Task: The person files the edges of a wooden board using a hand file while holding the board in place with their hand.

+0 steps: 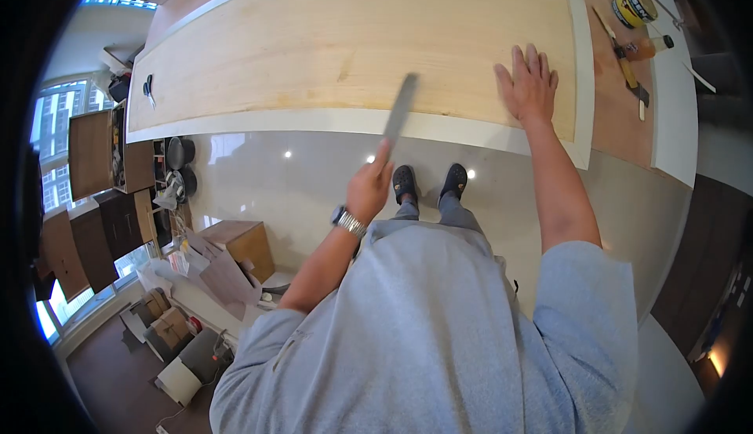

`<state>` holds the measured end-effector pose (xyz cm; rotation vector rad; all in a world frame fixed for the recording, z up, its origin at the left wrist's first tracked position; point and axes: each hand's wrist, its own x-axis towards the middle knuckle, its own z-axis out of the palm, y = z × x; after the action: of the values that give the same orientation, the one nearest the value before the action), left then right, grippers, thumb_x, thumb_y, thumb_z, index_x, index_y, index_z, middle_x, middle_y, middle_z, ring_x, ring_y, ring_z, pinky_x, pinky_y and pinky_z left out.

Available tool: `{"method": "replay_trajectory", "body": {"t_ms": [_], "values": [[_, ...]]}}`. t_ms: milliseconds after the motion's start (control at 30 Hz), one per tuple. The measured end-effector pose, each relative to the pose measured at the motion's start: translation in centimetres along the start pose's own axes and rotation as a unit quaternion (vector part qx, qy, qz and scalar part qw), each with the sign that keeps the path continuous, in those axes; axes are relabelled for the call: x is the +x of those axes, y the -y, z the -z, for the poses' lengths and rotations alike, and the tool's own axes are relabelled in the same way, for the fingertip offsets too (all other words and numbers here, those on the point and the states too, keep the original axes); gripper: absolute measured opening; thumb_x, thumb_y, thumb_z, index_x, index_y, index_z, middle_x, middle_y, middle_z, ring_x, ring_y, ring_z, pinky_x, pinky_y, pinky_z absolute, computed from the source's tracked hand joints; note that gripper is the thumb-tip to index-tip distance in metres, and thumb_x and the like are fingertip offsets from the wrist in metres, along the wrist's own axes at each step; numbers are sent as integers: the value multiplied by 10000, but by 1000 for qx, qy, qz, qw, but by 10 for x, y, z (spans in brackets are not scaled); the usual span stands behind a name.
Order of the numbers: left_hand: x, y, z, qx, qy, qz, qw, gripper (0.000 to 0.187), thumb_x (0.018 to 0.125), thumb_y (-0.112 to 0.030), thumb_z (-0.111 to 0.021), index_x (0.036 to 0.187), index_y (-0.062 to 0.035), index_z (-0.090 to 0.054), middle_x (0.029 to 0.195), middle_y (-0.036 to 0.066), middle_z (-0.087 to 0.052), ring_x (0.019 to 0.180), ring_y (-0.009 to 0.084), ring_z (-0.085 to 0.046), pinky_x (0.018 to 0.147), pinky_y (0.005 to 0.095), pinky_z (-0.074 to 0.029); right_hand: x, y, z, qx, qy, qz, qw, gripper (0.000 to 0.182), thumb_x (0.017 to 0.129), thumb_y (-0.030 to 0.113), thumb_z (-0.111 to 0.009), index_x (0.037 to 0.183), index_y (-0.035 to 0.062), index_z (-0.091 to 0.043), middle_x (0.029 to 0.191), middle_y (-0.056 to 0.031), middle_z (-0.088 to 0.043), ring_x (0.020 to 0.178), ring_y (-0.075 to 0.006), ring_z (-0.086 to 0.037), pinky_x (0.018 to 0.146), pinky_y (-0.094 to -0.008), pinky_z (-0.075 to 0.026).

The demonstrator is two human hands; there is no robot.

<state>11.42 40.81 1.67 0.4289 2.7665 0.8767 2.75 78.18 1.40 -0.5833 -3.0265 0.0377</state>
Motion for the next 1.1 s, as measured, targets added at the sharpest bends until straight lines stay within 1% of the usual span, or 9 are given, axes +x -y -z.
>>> {"method": "replay_trajectory", "body": {"t_ms": [67, 167, 367, 467, 567, 767, 900, 967, 1100], "values": [[-41, 31, 9, -25, -58, -9, 998, 580, 1001, -265, -596, 1545, -251, -397, 829, 200, -680, 710, 393, -655, 615, 495, -523, 1, 3, 3, -8, -1, 0, 1000, 681, 1006, 611, -406, 1552, 206, -388, 1648, -100, -278, 1520, -335, -235, 1225, -579, -168], [-56, 41, 10, -11, -13, 45, 999, 577, 996, -258, -598, 1541, -248, -410, 811, 193, -676, 692, 395, -649, 615, 493, -523, -4, 5, 7, -14, 8, -3, 1000, 682, 1006, 609, -406, 1555, 205, -383, 1649, -98, -276, 1521, -334, -232, 1227, -577, -162], [37, -26, -16, -1, -18, -51, 999, 570, 988, -230, -624, 1527, -244, -437, 795, 169, -679, 676, 387, -650, 610, 481, -530, -7, -3, 2, 2, 8, 2, 1000, 683, 1007, 605, -405, 1558, 202, -378, 1651, -97, -272, 1525, -321, -222, 1226, -579, -164], [-30, 21, -1, -12, -49, -17, 999, 551, 989, -205, -625, 1514, -188, -461, 834, 187, -685, 731, 375, -667, 634, 461, -532, 2, 4, 5, 2, 4, 0, 1000, 689, 1009, 600, -405, 1557, 184, -379, 1651, -96, -271, 1526, -314, -221, 1226, -577, -165], [-67, 46, 9, -13, -34, 60, 998, 528, 992, -214, -622, 1500, -204, -480, 847, 180, -687, 731, 377, -666, 630, 470, -524, -6, 5, 9, -5, 16, -10, 1000, 702, 1009, 602, -401, 1556, 164, -377, 1652, -98, -268, 1527, -311, -219, 1229, -573, -162], [34, -26, -4, -18, -13, -10, 1000, 534, 984, -268, -638, 1495, -228, -485, 777, 171, -668, 684, 375, -653, 601, 468, -524, -6, 2, 9, 3, 13, -6, 1000, 712, 1009, 606, -402, 1555, 150, -378, 1651, -102, -269, 1528, -310, -217, 1228, -576, -164], [-15, 15, -3, -20, -71, -31, 997, 530, 977, -253, -645, 1484, -196, -502, 789, 190, -672, 699, 376, -659, 616, 466, -529, -1, -2, 0, 18, -3, -3, 1000, 708, 1012, 601, -401, 1556, 148, -377, 1648, -105, -273, 1527, -312, -217, 1228, -577, -163], [-52, 41, 4, -26, -99, -1, 995, 549, 974, -245, -649, 1497, -189, -489, 787, 189, -676, 701, 373, -663, 624, 453, -536, 2, 4, 9, 9, 2, -9, 1000, 712, 1012, 605, -398, 1558, 149, -374, 1648, -105, -273, 1527, -311, -217, 1230, -573, -160], [-29, 10, 7, -28, 0, 35, 999, 535, 984, -191, -628, 1499, -171, -487, 804, 210, -678, 732, 383, -674, 647, 446, -529, -2, 6, 7, -1, 9, -15, 1000, 718, 1011, 612, -397, 1558, 148, -374, 1647, -105, -275, 1525, -306, -222, 1231, -570, -161]]}}
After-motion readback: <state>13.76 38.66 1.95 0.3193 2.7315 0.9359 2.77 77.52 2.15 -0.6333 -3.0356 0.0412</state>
